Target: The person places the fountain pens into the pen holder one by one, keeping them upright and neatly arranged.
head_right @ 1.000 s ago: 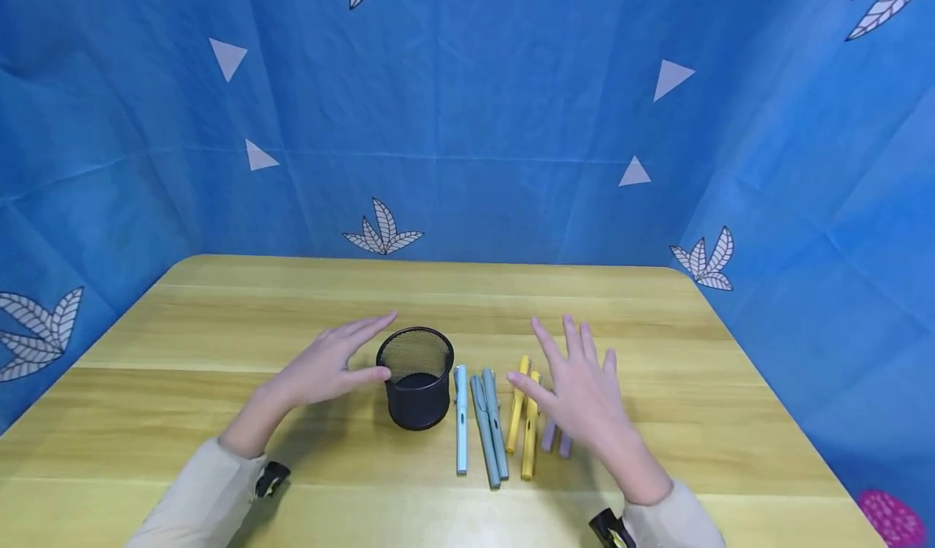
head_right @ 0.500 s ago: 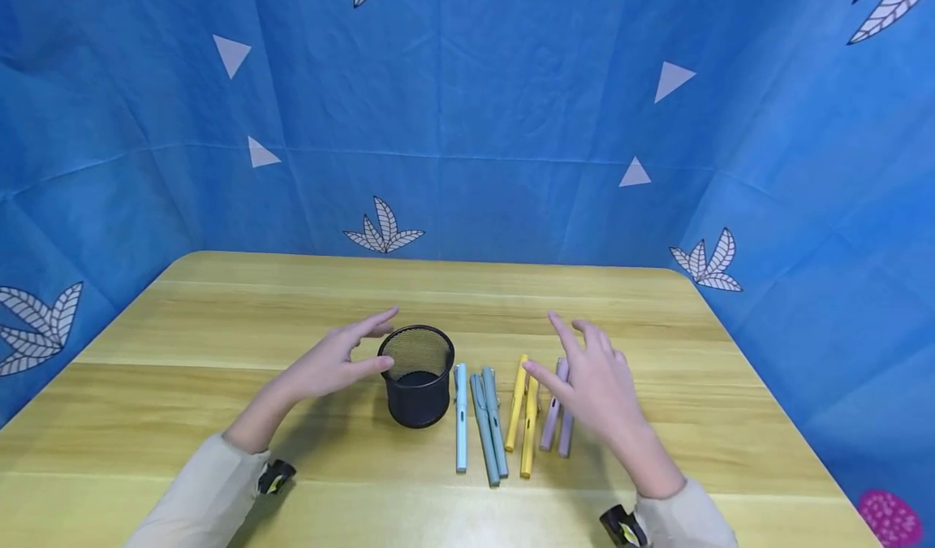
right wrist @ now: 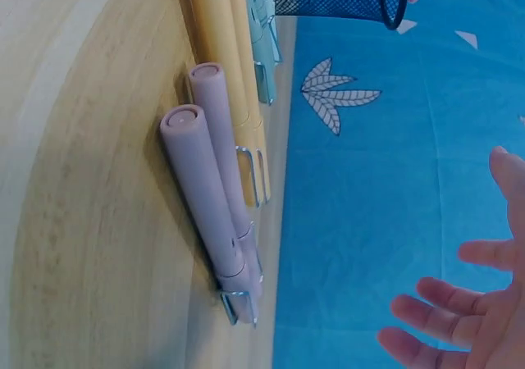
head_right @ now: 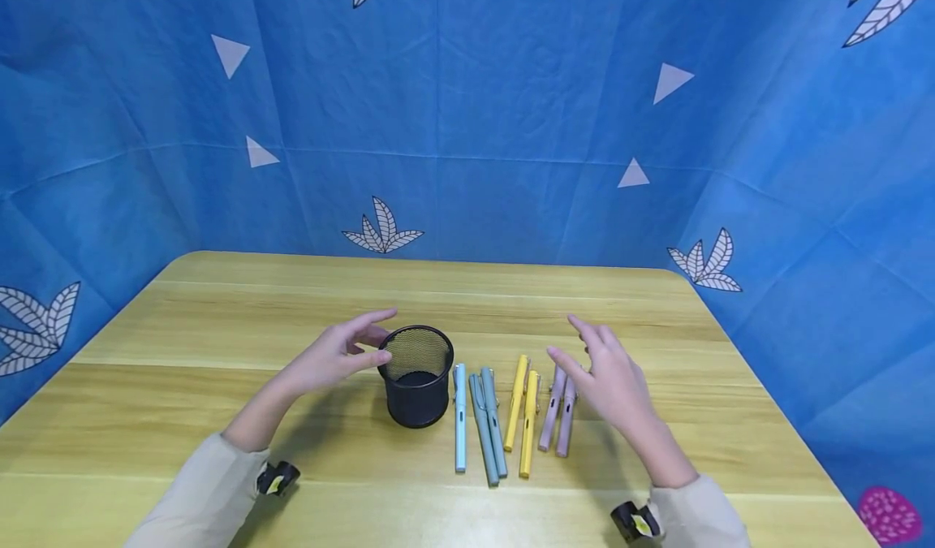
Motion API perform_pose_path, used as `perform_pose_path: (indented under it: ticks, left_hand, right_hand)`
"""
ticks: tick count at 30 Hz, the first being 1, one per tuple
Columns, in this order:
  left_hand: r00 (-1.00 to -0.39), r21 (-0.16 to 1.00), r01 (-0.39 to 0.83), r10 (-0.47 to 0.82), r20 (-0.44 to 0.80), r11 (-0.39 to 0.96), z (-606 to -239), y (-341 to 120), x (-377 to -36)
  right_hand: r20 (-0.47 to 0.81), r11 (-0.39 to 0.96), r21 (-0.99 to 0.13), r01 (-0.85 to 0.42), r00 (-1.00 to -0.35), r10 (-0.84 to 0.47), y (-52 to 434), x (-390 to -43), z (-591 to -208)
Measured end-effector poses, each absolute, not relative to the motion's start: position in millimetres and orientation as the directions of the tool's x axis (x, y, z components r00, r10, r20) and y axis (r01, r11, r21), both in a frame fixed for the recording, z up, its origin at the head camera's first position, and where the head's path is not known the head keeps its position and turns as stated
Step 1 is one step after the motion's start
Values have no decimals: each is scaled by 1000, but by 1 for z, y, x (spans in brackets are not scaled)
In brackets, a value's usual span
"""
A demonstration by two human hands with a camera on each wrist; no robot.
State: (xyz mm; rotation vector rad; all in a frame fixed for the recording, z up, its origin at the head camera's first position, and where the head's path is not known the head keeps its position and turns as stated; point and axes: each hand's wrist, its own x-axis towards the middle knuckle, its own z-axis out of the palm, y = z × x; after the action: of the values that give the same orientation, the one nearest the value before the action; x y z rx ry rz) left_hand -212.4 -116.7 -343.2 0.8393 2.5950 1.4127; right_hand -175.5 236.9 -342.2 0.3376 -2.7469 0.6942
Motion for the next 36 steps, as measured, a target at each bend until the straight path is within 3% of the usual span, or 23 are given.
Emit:
perform_pose_path:
  ticks: [13, 22, 28, 36]
  left_hand:
    - [-842, 788, 440, 504, 194, 432, -346, -117, -213]
    - [-856, 839, 360, 502, 123, 408, -346, -116, -214]
    - [-859, 878, 310, 503, 94, 364, -349, -115, -217]
    - [-855, 902, 276, 514, 72, 333, -349, -113, -217]
  right_hand:
    - [205, 719, -647, -253, -966, -155, 251, -190, -349]
    - [-35, 558, -827, -72, -983, -178, 263, -198, -359]
    - [-169, 467, -883, 47, -960, -224, 275, -203, -371]
    - [-350, 399, -896, 196, -864, -361, 284, -204, -388]
